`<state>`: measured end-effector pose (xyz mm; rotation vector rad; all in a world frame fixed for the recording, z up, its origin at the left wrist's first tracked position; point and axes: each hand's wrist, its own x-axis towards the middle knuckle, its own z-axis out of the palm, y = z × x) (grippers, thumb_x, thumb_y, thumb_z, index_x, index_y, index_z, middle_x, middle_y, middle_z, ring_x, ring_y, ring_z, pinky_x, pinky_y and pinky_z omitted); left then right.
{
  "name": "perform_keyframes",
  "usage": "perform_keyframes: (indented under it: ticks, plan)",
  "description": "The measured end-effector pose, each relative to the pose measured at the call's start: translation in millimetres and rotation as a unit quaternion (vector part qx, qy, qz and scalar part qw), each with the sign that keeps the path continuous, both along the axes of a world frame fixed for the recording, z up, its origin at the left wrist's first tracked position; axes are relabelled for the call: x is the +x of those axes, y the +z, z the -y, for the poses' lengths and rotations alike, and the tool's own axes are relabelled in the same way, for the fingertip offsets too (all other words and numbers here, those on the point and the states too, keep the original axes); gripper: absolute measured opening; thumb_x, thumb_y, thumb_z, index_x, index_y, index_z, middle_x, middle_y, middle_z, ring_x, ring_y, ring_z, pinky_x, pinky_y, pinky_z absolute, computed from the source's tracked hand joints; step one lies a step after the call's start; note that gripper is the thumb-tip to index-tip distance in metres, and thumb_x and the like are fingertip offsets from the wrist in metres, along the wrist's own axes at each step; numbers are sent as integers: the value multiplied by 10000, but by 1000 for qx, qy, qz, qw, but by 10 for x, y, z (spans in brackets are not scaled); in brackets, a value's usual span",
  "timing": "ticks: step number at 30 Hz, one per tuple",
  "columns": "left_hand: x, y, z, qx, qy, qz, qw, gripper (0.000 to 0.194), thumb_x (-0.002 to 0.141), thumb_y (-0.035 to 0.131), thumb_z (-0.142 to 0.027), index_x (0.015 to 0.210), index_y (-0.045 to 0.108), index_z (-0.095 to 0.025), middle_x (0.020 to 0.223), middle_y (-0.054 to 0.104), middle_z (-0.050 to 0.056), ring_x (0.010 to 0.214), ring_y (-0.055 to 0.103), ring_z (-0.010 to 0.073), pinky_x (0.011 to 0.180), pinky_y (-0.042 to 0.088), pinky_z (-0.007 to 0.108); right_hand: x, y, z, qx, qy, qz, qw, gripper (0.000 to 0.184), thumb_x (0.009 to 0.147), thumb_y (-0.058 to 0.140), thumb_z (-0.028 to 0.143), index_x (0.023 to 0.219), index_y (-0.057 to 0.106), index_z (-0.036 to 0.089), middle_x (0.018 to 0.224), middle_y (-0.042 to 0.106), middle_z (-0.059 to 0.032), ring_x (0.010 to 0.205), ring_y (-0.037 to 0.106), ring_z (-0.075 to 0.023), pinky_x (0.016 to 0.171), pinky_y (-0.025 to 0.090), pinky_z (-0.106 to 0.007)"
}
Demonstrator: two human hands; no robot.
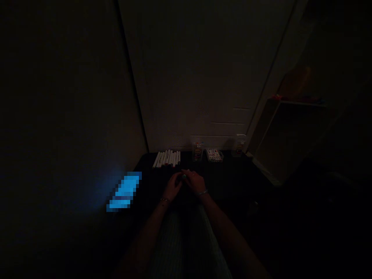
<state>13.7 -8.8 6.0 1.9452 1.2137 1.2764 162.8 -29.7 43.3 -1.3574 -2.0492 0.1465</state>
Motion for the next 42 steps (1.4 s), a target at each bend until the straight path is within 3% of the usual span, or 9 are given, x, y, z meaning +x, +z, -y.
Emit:
perform_keyframes:
  ticks: [5, 14, 20, 25, 33, 42]
  plan:
    - [-10, -20, -19, 51, 1, -22, 998, 428, 723, 511, -213, 1145, 445, -224, 1162, 468, 48, 1063, 454, 162, 878, 390, 307, -7, -22, -16, 39, 30, 48, 998, 337, 860, 399, 278, 1194, 431, 305, 1208, 493, 43, 1010, 480, -128, 855, 403, -247]
    - [-31, -164, -130, 48, 11, -44, 998, 396, 747, 499, -230, 1140, 454, -209, 1180, 449, 64, 1088, 440, 175, 926, 366, 333, 11, -72, -31, 62, 47, 43, 996, 387, 879, 351, 310, 1266, 347, 300, 1189, 514, 24, 996, 506, -125, 848, 413, -248]
    - [-36, -171, -141, 57, 5, -28, 998, 387, 739, 498, -218, 1125, 478, -209, 1166, 477, 59, 1097, 444, 172, 969, 329, 347, 9, -66, -25, 71, 52, 36, 995, 384, 876, 359, 303, 1260, 353, 296, 1182, 518, 17, 990, 507, -130, 832, 418, -252]
    - [-30, -126, -118, 49, -24, -5, 998, 410, 758, 451, -185, 1166, 456, -215, 1244, 441, 59, 1159, 396, 164, 1006, 287, 365, -20, -115, -43, 86, 65, 60, 992, 382, 862, 374, 267, 1242, 376, 228, 1126, 546, -47, 968, 512, -148, 811, 417, -259]
    - [-26, -75, -85, 27, -61, 15, 998, 439, 709, 452, -117, 1138, 497, -193, 1208, 497, 64, 1116, 446, 164, 996, 302, 382, -50, -131, -35, 126, 147, 119, 974, 258, 790, 472, 283, 1023, 504, 179, 1091, 529, -84, 982, 477, -181, 808, 406, -290]
    - [-62, -107, -103, 19, -17, 37, 999, 426, 601, 483, -52, 994, 584, -181, 1070, 575, 53, 1006, 515, 169, 921, 380, 363, -29, -45, 33, 125, 136, 83, 979, 224, 798, 473, 338, 971, 519, 203, 1146, 489, -66, 1023, 453, -173, 840, 396, -293]
